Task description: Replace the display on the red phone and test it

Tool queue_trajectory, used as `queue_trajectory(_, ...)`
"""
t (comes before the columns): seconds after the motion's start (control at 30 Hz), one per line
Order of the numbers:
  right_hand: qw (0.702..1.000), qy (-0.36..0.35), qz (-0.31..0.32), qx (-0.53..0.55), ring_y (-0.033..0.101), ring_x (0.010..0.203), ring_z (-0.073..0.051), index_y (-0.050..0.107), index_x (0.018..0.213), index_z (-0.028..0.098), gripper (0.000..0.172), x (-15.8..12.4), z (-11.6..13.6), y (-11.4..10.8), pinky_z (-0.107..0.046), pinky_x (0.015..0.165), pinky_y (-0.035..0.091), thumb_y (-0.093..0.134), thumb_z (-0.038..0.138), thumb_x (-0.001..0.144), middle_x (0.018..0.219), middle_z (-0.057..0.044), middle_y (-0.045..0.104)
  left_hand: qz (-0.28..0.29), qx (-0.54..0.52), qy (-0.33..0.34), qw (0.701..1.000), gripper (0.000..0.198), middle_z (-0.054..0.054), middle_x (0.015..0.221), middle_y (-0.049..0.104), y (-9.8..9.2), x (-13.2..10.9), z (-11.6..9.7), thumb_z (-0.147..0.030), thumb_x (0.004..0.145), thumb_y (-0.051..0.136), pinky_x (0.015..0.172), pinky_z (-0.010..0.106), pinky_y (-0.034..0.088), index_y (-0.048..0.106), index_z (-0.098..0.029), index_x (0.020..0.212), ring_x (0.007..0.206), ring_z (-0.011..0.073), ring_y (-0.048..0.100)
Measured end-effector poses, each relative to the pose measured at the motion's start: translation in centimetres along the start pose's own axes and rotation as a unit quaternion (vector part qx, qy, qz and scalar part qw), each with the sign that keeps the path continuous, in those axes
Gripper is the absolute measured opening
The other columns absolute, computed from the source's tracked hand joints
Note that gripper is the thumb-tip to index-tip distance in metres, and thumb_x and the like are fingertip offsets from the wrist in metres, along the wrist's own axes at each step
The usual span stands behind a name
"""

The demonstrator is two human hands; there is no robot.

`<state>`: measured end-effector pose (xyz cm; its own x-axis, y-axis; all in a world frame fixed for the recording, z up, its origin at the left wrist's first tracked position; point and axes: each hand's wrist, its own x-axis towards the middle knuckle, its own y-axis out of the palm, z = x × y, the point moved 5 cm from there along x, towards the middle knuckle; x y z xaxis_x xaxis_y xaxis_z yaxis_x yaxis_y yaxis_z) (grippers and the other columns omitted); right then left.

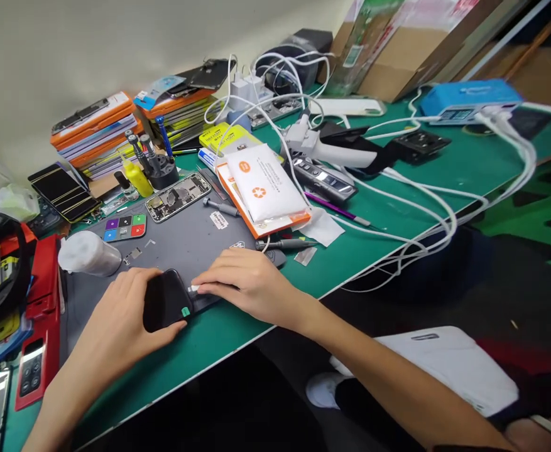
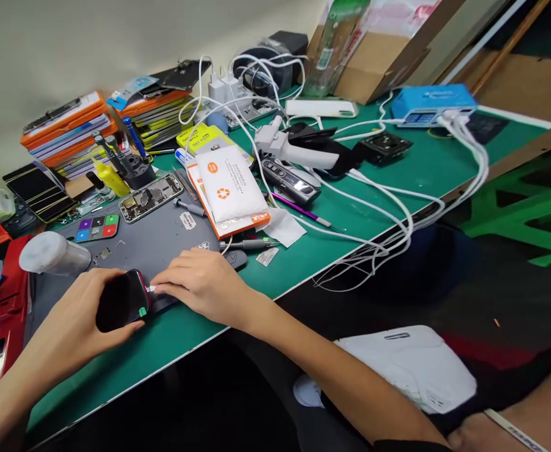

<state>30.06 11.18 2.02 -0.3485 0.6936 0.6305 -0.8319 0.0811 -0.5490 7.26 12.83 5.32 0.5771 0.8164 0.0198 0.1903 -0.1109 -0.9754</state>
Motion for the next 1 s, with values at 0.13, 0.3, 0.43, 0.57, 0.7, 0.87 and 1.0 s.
queue_trajectory(0.13, 1.0, 0.007, 0.001, -0.011, 0.073, 0.083, -0.018, 0.081, 0.111, 0.019, 0.022, 0.1, 0.2, 0.4, -0.033, 0.08, 0.053, 0.061, 0.029, 0.114, 0.095, -0.004, 0.084, 0.017, -0.002, 0.0, 1.0, 0.068, 0.011, 0.136, 0.071, -0.1, 0.0, -0.2, -0.064, 0.089, 0.078, 0.106, 0.054, 0.056, 0.054, -0.027, 0.141, 0.126, 0.0369, 0.068)
queue_trajectory(0.3, 1.0, 0.01, 0.011, -0.006, 0.073, 0.083, -0.018, 0.081, 0.109, 0.018, 0.021, 0.0, 0.3, 0.3, -0.034, 0.08, 0.053, 0.063, 0.027, 0.113, 0.094, -0.004, 0.083, 0.023, -0.012, -0.016, 1.0, 0.07, 0.012, 0.137, 0.071, 0.0, -0.1, -0.3, -0.062, 0.087, 0.081, 0.108, 0.055, 0.055, 0.056, -0.027, 0.142, 0.127, 0.0377, 0.068)
queue_trajectory(0.43, 1.0, 0.022, 0.02, -0.002, 0.073, 0.084, -0.018, 0.081, 0.106, 0.019, 0.021, 0.0, 0.2, 0.3, -0.035, 0.08, 0.053, 0.063, 0.028, 0.113, 0.093, -0.003, 0.083, 0.025, -0.017, -0.015, 0.999, 0.07, 0.011, 0.139, 0.07, 0.0, -0.2, -0.3, -0.064, 0.087, 0.08, 0.109, 0.055, 0.055, 0.055, -0.028, 0.142, 0.129, 0.0373, 0.067)
queue_trajectory(0.57, 1.0, 0.01, 0.024, 0.005, 0.071, 0.083, -0.018, 0.081, 0.107, 0.018, 0.02, 0.0, 0.2, 0.2, -0.034, 0.08, 0.052, 0.063, 0.026, 0.113, 0.093, -0.003, 0.082, 0.019, -0.014, -0.006, 1.0, 0.071, 0.01, 0.139, 0.07, 0.0, -0.3, -0.4, -0.063, 0.087, 0.082, 0.108, 0.054, 0.055, 0.054, -0.029, 0.143, 0.128, 0.0364, 0.066)
queue_trajectory(0.7, 0.999, 0.003, 0.03, 0.017, 0.071, 0.083, -0.018, 0.081, 0.109, 0.019, 0.022, 0.1, 0.2, 0.2, -0.034, 0.079, 0.052, 0.061, 0.027, 0.113, 0.094, -0.003, 0.083, 0.023, -0.022, -0.015, 0.999, 0.071, 0.011, 0.139, 0.07, 0.1, -0.3, -0.6, -0.063, 0.086, 0.082, 0.108, 0.055, 0.055, 0.056, -0.028, 0.141, 0.128, 0.037, 0.067)
queue_trajectory(0.87, 0.999, 0.004, 0.038, 0.025, 0.072, 0.085, -0.018, 0.081, 0.11, 0.021, 0.018, 0.2, 0.3, 0.5, -0.034, 0.08, 0.053, 0.063, 0.027, 0.113, 0.096, -0.003, 0.083, 0.036, -0.046, -0.037, 0.998, 0.071, 0.012, 0.137, 0.071, 0.1, 0.0, -0.7, -0.061, 0.083, 0.084, 0.107, 0.054, 0.056, 0.06, -0.025, 0.14, 0.127, 0.0381, 0.068)
queue_trajectory(1.0, 0.999, 0.0, 0.041, 0.028, 0.073, 0.086, -0.019, 0.078, 0.109, 0.02, 0.016, 0.2, 0.5, 0.8, -0.036, 0.08, 0.054, 0.064, 0.025, 0.112, 0.096, -0.004, 0.083, 0.031, -0.057, -0.033, 0.997, 0.066, 0.011, 0.132, 0.072, 0.3, 0.0, -1.1, -0.053, 0.082, 0.086, 0.106, 0.051, 0.057, 0.06, -0.024, 0.136, 0.123, 0.036, 0.07)
